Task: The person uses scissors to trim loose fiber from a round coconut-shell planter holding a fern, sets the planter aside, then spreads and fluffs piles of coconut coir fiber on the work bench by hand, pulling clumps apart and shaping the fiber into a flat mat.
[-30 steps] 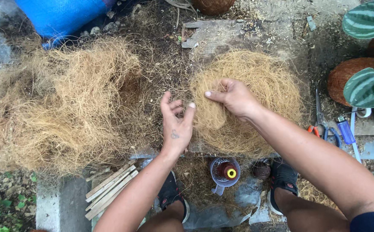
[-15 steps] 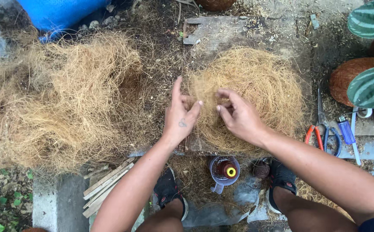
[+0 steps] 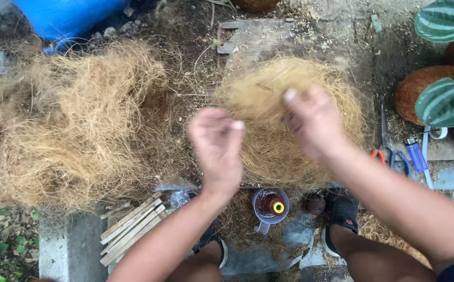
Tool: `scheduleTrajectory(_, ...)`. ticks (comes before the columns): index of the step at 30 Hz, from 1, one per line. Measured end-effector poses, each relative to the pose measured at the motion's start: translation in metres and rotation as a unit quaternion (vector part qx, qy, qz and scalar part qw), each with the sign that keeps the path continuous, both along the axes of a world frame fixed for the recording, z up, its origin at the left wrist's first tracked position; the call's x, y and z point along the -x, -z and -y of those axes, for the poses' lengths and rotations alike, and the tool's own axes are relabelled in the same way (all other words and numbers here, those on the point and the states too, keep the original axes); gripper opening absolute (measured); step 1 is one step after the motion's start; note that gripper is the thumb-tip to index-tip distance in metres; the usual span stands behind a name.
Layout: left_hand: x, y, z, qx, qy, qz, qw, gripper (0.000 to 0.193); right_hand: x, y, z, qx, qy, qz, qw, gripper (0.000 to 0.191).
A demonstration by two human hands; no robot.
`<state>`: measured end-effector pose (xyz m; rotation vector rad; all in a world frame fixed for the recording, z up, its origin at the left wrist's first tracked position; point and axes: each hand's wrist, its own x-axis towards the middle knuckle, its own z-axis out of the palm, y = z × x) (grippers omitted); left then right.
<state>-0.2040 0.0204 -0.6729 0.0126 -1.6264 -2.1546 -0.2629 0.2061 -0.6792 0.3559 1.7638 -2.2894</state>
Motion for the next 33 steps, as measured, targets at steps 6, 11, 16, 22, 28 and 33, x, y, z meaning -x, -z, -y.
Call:
scheduleTrajectory(6, 0.005, -0.023, 0.050, 0.232, -0.086, -0.086, 0.965, 0.038, 0.033, -0.045, -0.056, -0.125, -0.255, -0.097, 0.954, 0.018)
scheduleTrajectory(11, 0.006, 0.010, 0.015, 0.214, 0.264, 0.309, 0.888, 0.049, 0.030, -0.031, -0.011, -0.392, -0.364, -0.050, 0.844, 0.033)
scheduleTrajectory(16, 0.018, 0.054, 0.009, 0.013, 0.132, 0.358, 0.924, 0.028, 0.022, -0.005, 0.010, -0.266, -0.212, 0.066, 0.938, 0.064)
scheduleTrajectory(22, 0.010, 0.075, 0.014, 0.228, 0.233, 0.494, 0.806, 0.032, -0.018, 0.027, 0.012, -0.454, -0.280, -0.050, 0.844, 0.064)
scheduleTrajectory(28, 0.017, 0.081, 0.032, 0.268, 0.150, 0.335, 0.891, 0.025, -0.043, 0.055, 0.006, -0.596, -0.101, -0.492, 0.626, 0.059)
scheduleTrajectory(33, 0.006, 0.078, 0.033, 0.293, 0.173, 0.401, 0.850, 0.043, -0.063, 0.079, 0.004, -0.570, -0.248, -0.508, 0.596, 0.049)
